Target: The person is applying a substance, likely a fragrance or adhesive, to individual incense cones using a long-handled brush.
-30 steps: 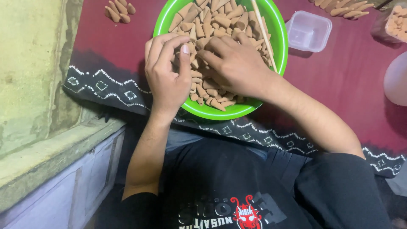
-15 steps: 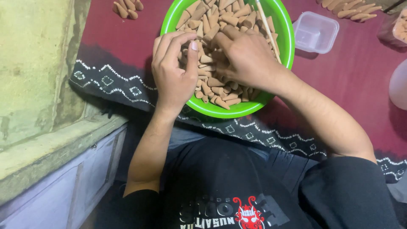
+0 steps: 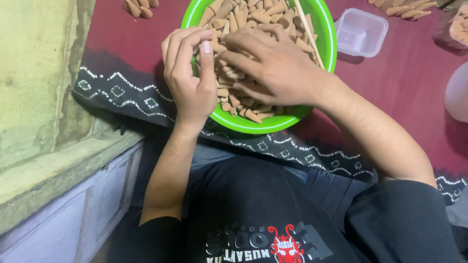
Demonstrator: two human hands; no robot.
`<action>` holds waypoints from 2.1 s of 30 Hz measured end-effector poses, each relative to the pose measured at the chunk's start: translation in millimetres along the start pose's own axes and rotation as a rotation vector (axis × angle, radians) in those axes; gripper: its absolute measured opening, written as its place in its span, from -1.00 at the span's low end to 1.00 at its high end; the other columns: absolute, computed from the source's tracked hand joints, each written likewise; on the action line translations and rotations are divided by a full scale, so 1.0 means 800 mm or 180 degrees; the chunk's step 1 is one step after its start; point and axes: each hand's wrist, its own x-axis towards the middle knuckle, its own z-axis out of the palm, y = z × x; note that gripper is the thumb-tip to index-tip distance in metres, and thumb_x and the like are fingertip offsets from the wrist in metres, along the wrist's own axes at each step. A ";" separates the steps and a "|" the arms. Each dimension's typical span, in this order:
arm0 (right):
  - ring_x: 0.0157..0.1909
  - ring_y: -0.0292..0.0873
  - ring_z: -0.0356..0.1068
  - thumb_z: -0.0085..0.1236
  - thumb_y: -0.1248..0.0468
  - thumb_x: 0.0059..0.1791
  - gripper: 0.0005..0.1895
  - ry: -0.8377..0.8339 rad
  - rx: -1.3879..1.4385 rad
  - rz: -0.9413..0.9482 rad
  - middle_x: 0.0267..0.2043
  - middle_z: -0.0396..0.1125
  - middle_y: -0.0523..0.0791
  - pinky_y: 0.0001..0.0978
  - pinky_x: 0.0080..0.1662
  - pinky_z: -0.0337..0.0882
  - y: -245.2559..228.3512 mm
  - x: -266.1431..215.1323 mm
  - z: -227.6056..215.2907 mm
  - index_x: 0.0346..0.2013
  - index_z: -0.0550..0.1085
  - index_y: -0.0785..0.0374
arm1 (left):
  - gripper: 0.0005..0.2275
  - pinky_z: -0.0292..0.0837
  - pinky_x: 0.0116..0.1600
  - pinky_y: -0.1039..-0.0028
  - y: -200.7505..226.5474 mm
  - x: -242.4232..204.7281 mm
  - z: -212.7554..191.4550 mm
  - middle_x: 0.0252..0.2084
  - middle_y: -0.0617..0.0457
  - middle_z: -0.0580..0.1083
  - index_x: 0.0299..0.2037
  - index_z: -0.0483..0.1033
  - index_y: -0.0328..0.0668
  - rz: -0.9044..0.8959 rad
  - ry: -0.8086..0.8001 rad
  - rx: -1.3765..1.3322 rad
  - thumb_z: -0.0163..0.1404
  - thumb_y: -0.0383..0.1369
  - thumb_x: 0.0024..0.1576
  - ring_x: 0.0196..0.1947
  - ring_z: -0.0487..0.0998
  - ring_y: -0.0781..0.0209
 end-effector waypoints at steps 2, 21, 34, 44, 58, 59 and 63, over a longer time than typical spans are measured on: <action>0.39 0.17 0.26 0.18 0.01 0.13 -0.38 -0.0247 0.0097 0.0037 0.42 0.18 0.15 0.21 0.25 0.24 0.003 0.010 0.010 0.40 0.31 0.22 | -0.76 0.35 0.15 0.26 0.001 -0.001 0.000 -0.08 -0.05 0.48 -0.09 0.50 -0.30 -0.0064 0.0049 0.0006 -0.24 -0.35 0.35 0.02 0.43 0.01; 0.04 0.05 0.21 0.19 -0.14 0.05 -0.60 -0.0095 -0.0294 -0.0437 0.05 0.23 0.02 -0.02 -0.04 0.28 0.000 0.029 0.029 0.01 0.50 0.02 | -0.74 0.37 0.21 0.26 -0.003 -0.005 0.003 0.05 -0.07 0.44 0.01 0.45 -0.26 -0.0287 0.0117 0.0005 -0.27 -0.28 0.39 0.10 0.43 0.02; 0.15 -0.05 0.45 0.17 -0.08 0.20 -0.76 -0.0011 -0.0335 -0.0792 -0.09 0.40 -0.16 -0.23 -0.16 0.23 0.045 -0.012 0.007 -0.02 0.56 -0.05 | -0.74 0.61 0.10 0.34 -0.007 -0.007 0.003 0.08 -0.05 0.41 0.01 0.48 -0.22 -0.0441 0.0012 -0.0166 -0.23 -0.27 0.38 0.11 0.41 0.10; 0.11 -0.08 0.44 0.31 0.05 0.00 -0.48 -0.0197 -0.0747 -0.0320 0.18 0.40 -0.08 -0.24 -0.17 0.38 0.042 0.000 -0.016 0.19 0.54 0.21 | -0.73 0.44 0.13 0.31 -0.007 -0.007 0.004 0.04 -0.07 0.44 -0.02 0.49 -0.25 -0.0392 0.0091 -0.0187 -0.25 -0.27 0.38 0.10 0.43 0.07; -0.16 -0.12 0.29 0.26 0.18 0.02 -0.85 0.0083 -0.0772 0.0023 -0.19 0.36 -0.17 -0.27 -0.26 0.26 0.023 0.021 0.047 -0.26 0.47 0.14 | -0.75 0.63 0.08 0.36 -0.011 -0.009 0.003 0.07 -0.05 0.43 0.03 0.44 -0.24 -0.0434 0.0062 -0.0338 -0.20 -0.25 0.38 0.10 0.44 0.12; -0.17 0.01 0.33 0.21 0.33 -0.01 -0.85 0.0129 0.0033 0.0229 -0.20 0.37 -0.08 -0.15 -0.25 0.30 0.023 0.020 0.041 -0.18 0.45 0.24 | -0.76 0.62 0.08 0.36 -0.013 -0.010 0.004 0.07 -0.04 0.43 0.04 0.44 -0.22 -0.0434 0.0040 -0.0333 -0.19 -0.25 0.38 0.11 0.44 0.13; -0.28 -0.24 0.39 0.28 0.50 0.12 -0.79 0.0471 0.2138 0.0858 -0.16 0.42 -0.08 -0.45 -0.20 0.39 0.012 0.010 0.002 0.02 0.45 0.41 | -0.75 0.63 0.09 0.34 -0.022 -0.014 0.007 0.07 -0.06 0.44 0.06 0.42 -0.21 -0.0455 0.0038 -0.0376 -0.19 -0.23 0.38 0.04 0.53 0.13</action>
